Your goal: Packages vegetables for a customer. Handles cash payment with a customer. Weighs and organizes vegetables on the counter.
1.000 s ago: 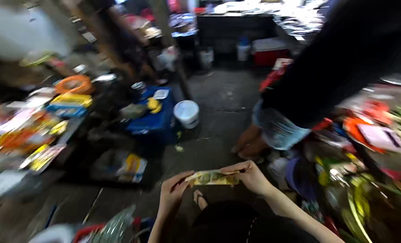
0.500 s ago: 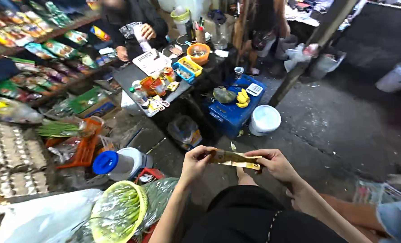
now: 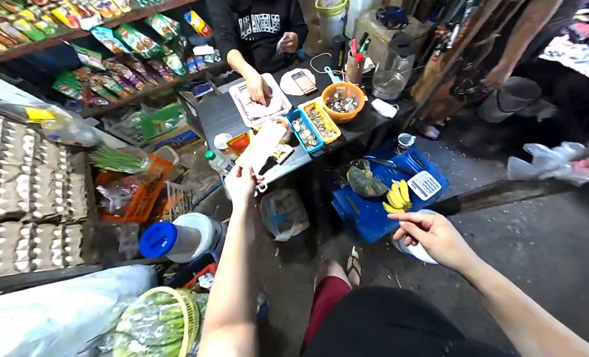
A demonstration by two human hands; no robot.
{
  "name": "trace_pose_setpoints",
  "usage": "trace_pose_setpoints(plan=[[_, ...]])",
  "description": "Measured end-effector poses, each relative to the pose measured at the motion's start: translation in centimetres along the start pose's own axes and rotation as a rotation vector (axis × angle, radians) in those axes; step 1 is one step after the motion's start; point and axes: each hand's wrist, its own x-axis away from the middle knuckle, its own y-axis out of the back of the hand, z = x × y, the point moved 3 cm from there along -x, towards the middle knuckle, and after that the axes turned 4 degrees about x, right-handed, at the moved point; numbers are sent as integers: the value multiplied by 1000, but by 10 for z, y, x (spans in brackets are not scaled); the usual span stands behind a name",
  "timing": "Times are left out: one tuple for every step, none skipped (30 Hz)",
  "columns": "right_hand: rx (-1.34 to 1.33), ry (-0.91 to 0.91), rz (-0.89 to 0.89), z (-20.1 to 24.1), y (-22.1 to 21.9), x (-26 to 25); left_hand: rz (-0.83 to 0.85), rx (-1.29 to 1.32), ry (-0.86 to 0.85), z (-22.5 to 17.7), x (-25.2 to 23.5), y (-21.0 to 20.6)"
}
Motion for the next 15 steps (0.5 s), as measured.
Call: trace_pose_setpoints(plan=[[31, -14, 22, -1, -1, -18, 0, -45, 7, -3, -30, -11], [60, -34, 51, -2, -4, -35, 3, -85, 15, -4, -60, -23], [95, -56, 86, -3, -8, -52, 0, -128, 21, -4, -91, -35], [134, -71, 114, -5, -13, -67, 2, -167, 40, -6, -119, -48], [171, -78, 135, -7, -19, -83, 10, -199, 71, -8, -145, -61], [196, -77, 144, -10, -25, -97, 9, -241, 91, -11, -169, -74], [213, -76, 148, -13, -31, -111, 11, -281, 111, -12, -192, -87], [225, -79, 145, -15, -36, -124, 14, -313, 138, -11, -216, -100], [235, -85, 138, -18, -40, -136, 13, -344, 173, -7, -239, -113], [246, -91, 128, -20, -42, -148, 18, -376, 207, 0, -260, -125], [258, -101, 128, -21, -44, -160, 31, -403, 235, 9, -280, -135], [272, -110, 136, -22, -45, -172, 57, -437, 249, 15, -295, -144], [286, -116, 142, -22, -46, -184, 99, -477, 249, 20, -309, -151], [306, -117, 147, -22, -47, -196, 155, -559, 236, 21, -320, -156], [330, -109, 142, -21, -48, -208, 231, -685, 218, 17, -328, -161]])
